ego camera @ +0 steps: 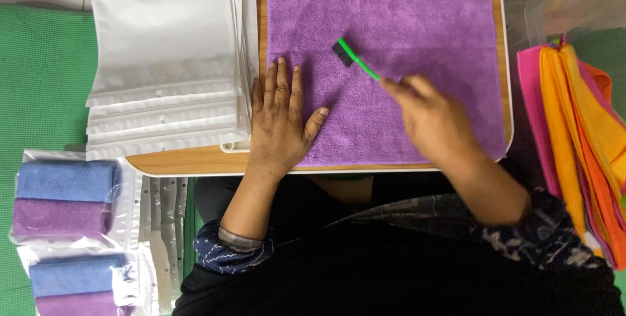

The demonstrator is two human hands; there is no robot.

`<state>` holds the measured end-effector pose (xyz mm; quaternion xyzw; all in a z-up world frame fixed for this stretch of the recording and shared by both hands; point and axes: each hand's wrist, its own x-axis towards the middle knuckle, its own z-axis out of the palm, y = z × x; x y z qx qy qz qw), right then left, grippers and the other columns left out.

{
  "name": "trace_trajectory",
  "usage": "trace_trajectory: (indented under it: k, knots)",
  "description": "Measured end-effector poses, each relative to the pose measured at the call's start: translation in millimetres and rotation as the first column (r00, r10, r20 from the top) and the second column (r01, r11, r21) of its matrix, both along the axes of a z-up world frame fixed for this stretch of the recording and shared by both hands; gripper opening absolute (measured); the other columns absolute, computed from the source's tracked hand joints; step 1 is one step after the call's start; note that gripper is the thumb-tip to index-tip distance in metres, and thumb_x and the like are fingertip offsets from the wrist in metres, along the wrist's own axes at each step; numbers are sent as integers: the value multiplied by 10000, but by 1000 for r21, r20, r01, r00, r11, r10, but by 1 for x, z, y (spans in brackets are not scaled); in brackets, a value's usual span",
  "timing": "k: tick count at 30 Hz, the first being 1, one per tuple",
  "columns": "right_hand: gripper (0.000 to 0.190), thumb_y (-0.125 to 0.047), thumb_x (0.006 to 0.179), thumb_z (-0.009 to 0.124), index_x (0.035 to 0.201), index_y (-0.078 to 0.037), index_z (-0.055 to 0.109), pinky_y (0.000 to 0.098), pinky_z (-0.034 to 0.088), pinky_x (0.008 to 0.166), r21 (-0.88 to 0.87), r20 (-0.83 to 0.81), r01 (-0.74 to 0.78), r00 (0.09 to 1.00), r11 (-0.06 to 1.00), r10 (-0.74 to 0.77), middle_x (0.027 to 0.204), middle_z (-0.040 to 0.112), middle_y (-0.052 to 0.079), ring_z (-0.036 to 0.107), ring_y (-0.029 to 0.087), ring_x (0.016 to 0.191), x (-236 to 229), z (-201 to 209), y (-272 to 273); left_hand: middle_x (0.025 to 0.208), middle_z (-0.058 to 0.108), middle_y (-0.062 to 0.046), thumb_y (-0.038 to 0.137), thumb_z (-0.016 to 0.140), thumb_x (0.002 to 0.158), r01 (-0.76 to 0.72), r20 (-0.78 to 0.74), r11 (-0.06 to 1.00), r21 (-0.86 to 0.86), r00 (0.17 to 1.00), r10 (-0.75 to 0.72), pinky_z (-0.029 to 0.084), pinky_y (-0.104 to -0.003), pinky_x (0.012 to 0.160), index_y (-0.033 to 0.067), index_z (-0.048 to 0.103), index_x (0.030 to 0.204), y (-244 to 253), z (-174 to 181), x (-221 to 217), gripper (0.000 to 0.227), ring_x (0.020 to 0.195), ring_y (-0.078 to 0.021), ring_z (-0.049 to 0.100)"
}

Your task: The person brushes a purple towel with a green brush, folds it, and sets it aside. Then they brush a pink towel and fold it. The towels are handled one at a time on a small wooden table.

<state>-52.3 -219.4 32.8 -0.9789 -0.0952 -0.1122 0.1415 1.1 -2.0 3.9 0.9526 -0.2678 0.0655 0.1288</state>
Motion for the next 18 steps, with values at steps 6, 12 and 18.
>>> trace_trajectory:
  k: [6, 12, 18]
  knots:
    - [420, -4, 777, 486, 1165, -141, 570, 422, 467, 642, -131, 29, 348, 937, 928, -347, 864, 494, 124, 553, 338, 733, -25, -20, -74, 1322, 214, -238, 512, 291, 851, 7, 48, 1000, -17, 999, -6, 169, -493, 983, 8, 218, 1292, 0, -2, -1, 674, 1240, -348, 194]
    - [433, 61, 753, 489, 1152, -52, 610, 392, 438, 619, -57, 207, 338, 925, 940, -320, 758, 436, 135, 520, 353, 692, -52, -14, -80, 1325, 212, -234, 507, 301, 854, 7, 78, 1000, -4, 997, -7, 174, -489, 983, 7, 216, 1294, -1, -3, -2, 671, 1242, -341, 193]
    - [456, -82, 661, 523, 1058, -302, 570, 232, 466, 606, -162, 152, 150, 980, 975, -125, 831, 521, -50, 576, 122, 667, -54, -19, 18, 1315, 228, -242, 510, 283, 856, 14, 55, 1000, 5, 998, -14, 168, -491, 977, -5, 233, 1287, -2, 1, -3, 673, 1235, -346, 207]
